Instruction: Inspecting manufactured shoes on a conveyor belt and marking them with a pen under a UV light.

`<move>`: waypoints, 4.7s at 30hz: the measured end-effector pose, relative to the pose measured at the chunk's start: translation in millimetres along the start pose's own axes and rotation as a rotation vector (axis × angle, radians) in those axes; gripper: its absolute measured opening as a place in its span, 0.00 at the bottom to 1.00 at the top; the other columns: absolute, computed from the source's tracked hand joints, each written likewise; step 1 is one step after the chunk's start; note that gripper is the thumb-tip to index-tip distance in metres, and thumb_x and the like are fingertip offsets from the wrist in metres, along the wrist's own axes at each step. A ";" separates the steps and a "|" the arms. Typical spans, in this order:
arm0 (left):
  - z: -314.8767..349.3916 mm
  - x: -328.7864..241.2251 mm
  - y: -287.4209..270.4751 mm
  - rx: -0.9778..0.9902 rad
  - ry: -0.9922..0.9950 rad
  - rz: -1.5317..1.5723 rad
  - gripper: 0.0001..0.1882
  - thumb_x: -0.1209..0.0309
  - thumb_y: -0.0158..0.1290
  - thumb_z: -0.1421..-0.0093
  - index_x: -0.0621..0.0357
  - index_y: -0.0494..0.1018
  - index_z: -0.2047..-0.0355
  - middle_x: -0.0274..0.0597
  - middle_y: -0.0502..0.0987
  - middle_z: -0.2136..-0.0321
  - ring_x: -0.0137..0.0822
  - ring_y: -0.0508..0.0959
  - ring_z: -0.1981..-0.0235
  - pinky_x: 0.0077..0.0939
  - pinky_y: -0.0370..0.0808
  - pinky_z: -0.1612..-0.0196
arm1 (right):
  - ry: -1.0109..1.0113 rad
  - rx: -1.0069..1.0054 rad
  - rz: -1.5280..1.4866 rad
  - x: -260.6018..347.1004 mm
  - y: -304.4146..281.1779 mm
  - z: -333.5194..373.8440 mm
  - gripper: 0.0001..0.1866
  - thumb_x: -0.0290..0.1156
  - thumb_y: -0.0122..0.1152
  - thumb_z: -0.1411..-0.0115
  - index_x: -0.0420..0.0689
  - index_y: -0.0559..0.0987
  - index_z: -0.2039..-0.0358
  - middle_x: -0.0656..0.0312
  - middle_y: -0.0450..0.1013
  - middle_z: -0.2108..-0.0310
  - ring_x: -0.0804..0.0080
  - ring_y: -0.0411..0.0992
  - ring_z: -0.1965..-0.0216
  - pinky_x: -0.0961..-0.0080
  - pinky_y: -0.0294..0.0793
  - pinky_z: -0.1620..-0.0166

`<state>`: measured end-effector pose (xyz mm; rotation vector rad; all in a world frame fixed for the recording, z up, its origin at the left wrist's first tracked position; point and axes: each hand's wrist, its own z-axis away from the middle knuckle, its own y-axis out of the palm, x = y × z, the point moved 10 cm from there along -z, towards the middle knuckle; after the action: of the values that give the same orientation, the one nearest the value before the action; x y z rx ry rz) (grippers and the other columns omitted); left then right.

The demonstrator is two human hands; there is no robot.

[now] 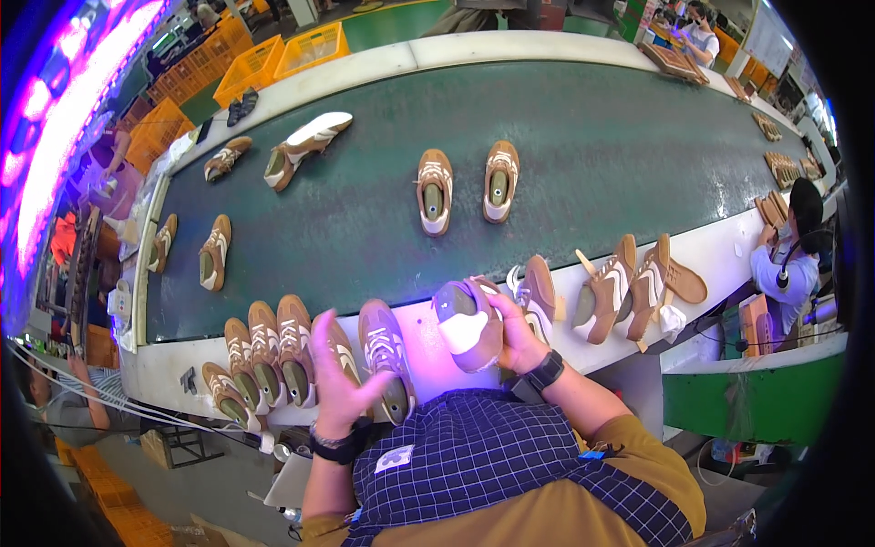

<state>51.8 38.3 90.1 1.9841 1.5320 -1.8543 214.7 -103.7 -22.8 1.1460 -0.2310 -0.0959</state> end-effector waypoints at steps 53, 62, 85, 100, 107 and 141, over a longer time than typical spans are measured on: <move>-65.3 -57.9 87.3 0.323 0.188 0.116 0.39 0.64 0.66 0.67 0.60 0.67 0.51 0.49 0.67 0.60 0.46 0.67 0.55 0.38 0.66 0.50 | -0.526 0.183 1.197 70.7 51.8 27.8 0.19 0.22 0.60 0.49 0.43 0.61 0.61 0.47 0.61 0.46 0.62 0.62 0.44 0.65 0.62 0.42; -51.4 -41.6 104.2 0.106 0.196 0.239 0.34 0.65 0.67 0.66 0.60 0.70 0.56 0.47 0.70 0.60 0.46 0.71 0.57 0.35 0.69 0.53 | -0.522 0.267 1.149 57.1 59.3 19.5 0.14 0.32 0.48 0.40 0.40 0.61 0.56 0.44 0.63 0.47 0.64 0.63 0.45 0.68 0.62 0.43; -23.7 -67.5 95.3 0.208 0.394 0.153 0.35 0.69 0.66 0.66 0.65 0.69 0.55 0.51 0.74 0.61 0.47 0.75 0.60 0.35 0.73 0.57 | -0.539 0.010 1.141 53.4 84.0 33.9 0.06 0.31 0.48 0.36 0.42 0.68 0.64 0.68 0.66 0.79 0.86 0.64 0.85 0.88 0.63 0.83; -21.8 -55.8 80.0 0.195 0.358 0.139 0.34 0.70 0.65 0.65 0.66 0.68 0.55 0.53 0.72 0.60 0.49 0.74 0.59 0.37 0.72 0.55 | -0.673 0.028 1.555 39.8 112.4 18.4 0.07 0.30 0.49 0.38 0.41 0.68 0.64 0.58 0.71 0.76 0.70 0.72 0.73 0.74 0.70 0.70; -22.0 -60.0 82.5 0.207 0.368 0.157 0.33 0.70 0.65 0.65 0.66 0.68 0.56 0.53 0.72 0.60 0.50 0.74 0.59 0.37 0.72 0.55 | -0.670 -0.004 1.589 42.0 111.7 21.8 0.06 0.29 0.50 0.39 0.40 0.69 0.64 0.61 0.71 0.76 0.75 0.70 0.74 0.76 0.70 0.70; -31.4 -59.9 86.2 0.232 0.345 0.189 0.32 0.69 0.64 0.65 0.64 0.68 0.57 0.51 0.73 0.60 0.48 0.74 0.59 0.37 0.71 0.54 | -0.752 -0.049 1.586 49.0 103.9 24.4 0.06 0.29 0.51 0.40 0.40 0.69 0.66 0.56 0.71 0.76 0.67 0.73 0.74 0.73 0.71 0.70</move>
<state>141.6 -24.1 96.2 2.5641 1.1758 -1.7533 252.3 -92.2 87.8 0.5628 -1.7094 0.8789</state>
